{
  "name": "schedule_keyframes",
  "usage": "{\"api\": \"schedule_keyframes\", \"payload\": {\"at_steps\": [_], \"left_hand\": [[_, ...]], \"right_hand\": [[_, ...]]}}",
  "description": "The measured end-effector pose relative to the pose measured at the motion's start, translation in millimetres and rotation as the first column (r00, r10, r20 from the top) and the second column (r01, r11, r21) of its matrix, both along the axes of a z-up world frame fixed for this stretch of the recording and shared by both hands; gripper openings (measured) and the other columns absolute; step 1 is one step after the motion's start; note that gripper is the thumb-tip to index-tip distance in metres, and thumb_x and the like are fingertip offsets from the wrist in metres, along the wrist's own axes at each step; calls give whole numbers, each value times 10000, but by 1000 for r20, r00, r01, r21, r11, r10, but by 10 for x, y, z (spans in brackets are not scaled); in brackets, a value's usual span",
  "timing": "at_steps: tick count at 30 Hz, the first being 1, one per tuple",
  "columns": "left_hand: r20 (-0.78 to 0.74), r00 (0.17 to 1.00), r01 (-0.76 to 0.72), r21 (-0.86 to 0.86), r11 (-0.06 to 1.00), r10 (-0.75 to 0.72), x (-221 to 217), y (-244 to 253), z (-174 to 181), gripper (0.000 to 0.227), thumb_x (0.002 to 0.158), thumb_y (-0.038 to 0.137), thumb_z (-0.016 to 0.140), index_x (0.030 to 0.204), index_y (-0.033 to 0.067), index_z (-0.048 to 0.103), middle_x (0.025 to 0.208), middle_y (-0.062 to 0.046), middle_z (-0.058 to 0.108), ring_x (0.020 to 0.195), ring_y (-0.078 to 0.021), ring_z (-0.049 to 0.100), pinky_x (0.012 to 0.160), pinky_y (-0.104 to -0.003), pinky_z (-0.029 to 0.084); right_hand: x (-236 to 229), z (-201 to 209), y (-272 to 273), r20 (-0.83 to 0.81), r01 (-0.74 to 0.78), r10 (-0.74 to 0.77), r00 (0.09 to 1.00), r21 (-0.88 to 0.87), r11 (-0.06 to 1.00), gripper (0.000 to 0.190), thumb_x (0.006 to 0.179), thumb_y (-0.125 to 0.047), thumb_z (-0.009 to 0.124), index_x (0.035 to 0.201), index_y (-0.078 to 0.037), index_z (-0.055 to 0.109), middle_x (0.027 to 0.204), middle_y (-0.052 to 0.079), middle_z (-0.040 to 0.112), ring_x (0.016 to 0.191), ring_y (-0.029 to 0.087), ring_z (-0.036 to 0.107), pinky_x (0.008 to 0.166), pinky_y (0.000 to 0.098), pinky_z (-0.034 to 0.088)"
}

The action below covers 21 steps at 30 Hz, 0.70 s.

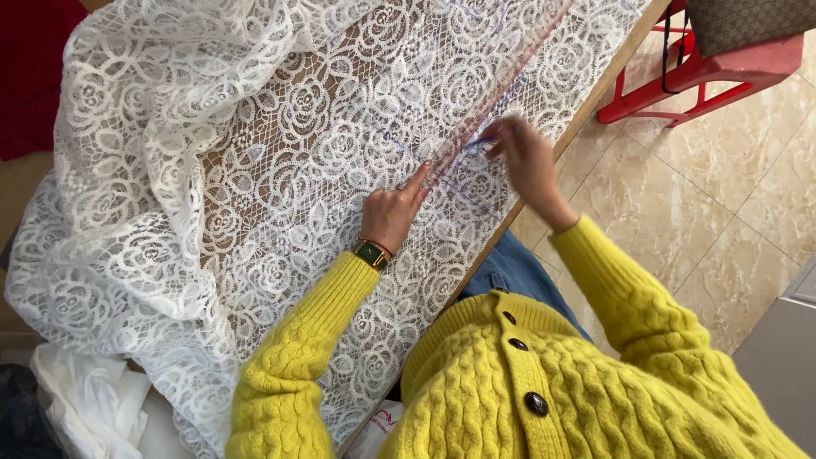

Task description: The person measures and marks a white lace fabric on a wooden table using a ruler and a blue pen. They then use scissors to cut the lace along the marked lines.

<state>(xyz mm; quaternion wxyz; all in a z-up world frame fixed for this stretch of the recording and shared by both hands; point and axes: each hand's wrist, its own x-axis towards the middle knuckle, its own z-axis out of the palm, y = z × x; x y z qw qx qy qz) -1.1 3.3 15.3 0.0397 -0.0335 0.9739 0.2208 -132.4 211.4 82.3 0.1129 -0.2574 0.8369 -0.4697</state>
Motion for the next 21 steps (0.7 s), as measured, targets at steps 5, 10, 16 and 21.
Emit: {"api": "schedule_keyframes", "payload": {"at_steps": [5, 10, 16, 21], "left_hand": [[-1, 1000, -9, 21, 1000, 9, -4, 16, -81, 495, 1075, 306, 530, 1550, 203, 433, 540, 29, 619, 481, -133, 601, 1017, -477, 517], [-12, 1000, -8, 14, 1000, 8, 8, 16, -159, 494, 1070, 296, 535, 1546, 207, 438, 547, 25, 632, 490, -142, 620, 1037, -494, 506], [-42, 998, -48, 139, 989, 54, 57, -14, -201, 473, 1074, 377, 522, 1524, 239, 476, 587, 23, 643, 535, -128, 621, 980, -458, 517], [-38, 979, -171, 381, 909, 200, 183, 69, 462, 462, 1061, 319, 558, 1509, 219, 499, 646, -52, 670, 549, -156, 609, 765, -384, 567]], "right_hand": [[-147, -99, 1, -227, 80, -104, 968, -114, 990, 134, 1090, -18, 532, 1115, -22, 663, 941, 182, 744, 733, 296, 738, 677, 398, 528], [846, 151, -171, -433, -254, 299, 850, 159, 954, 243, 1001, 3, 544, 909, -117, 735, 837, 93, 735, 626, 167, 694, 674, 267, 517], [1146, 323, 260, -374, -424, 355, 857, -119, 898, 120, 974, -82, 632, 1035, -81, 735, 1096, 137, 751, 839, 279, 739, 779, 382, 542], [1187, 325, 754, -327, -273, 216, 920, -140, 952, 159, 981, -114, 638, 1090, -92, 751, 1101, 101, 754, 833, 291, 713, 748, 375, 536]]}}
